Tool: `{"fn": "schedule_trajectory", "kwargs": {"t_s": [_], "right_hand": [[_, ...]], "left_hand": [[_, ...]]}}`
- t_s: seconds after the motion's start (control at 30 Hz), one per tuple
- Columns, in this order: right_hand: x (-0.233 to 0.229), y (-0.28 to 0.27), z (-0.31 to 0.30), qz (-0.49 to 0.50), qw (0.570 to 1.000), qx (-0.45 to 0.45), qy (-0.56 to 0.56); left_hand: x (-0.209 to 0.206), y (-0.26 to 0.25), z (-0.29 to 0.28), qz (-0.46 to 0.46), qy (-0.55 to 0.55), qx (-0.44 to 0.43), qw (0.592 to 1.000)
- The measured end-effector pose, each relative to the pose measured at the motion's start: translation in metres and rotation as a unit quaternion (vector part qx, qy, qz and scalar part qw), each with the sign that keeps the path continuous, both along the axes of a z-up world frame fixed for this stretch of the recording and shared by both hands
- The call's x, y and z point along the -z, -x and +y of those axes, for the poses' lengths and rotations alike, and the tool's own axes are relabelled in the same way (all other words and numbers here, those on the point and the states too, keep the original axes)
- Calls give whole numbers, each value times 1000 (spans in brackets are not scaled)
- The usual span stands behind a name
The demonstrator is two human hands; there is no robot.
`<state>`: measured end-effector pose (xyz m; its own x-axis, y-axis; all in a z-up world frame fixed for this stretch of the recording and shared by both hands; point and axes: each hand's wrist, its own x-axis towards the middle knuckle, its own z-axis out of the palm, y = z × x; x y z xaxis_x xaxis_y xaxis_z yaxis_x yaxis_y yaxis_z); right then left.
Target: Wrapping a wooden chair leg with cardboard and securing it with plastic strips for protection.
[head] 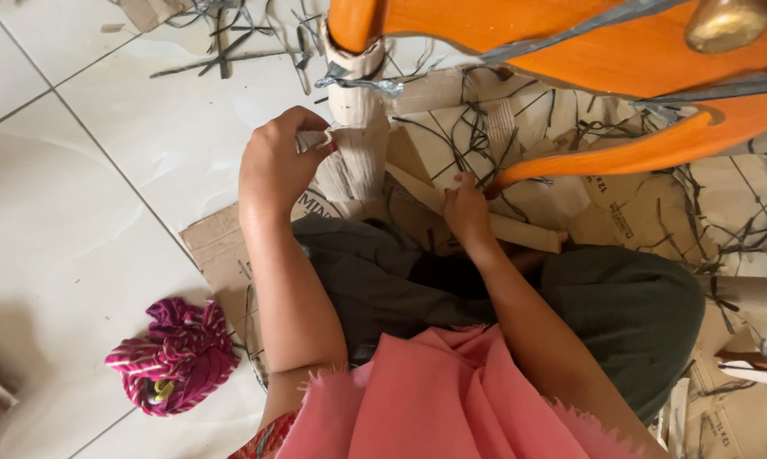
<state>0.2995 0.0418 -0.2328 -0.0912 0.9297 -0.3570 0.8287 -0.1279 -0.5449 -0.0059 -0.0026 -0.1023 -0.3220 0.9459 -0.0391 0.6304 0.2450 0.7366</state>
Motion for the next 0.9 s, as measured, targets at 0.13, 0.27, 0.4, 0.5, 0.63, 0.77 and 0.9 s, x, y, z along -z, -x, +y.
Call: {"fn": "schedule_trajectory", "kwargs": {"t_s": [0.13, 0.27, 0.4, 0.5, 0.63, 0.77, 0.9], "right_hand": [[40, -5, 33, -8, 999, 45, 2], [81, -11, 52, -51, 998, 34, -3], [91, -8, 41, 110, 981, -20, -159], [65, 9, 28, 217, 941, -38, -255], [-14, 35, 23, 258, 918, -83, -288], [-58, 42, 21, 275, 900, -140, -308], [-85, 70, 14, 364, 917, -9, -163]], "left_hand": [[-10, -2, 3, -13, -4, 13, 1000], [-16, 0, 4, -17, -10, 19, 1000], [-13, 5, 4, -31, -26, 28, 999], [-9, 7, 5, -36, -35, 31, 998], [-11, 8, 5, -34, -44, 29, 998], [-6, 10, 4, -69, -67, 46, 994], [-2, 11, 4, -82, -86, 53, 992]]}}
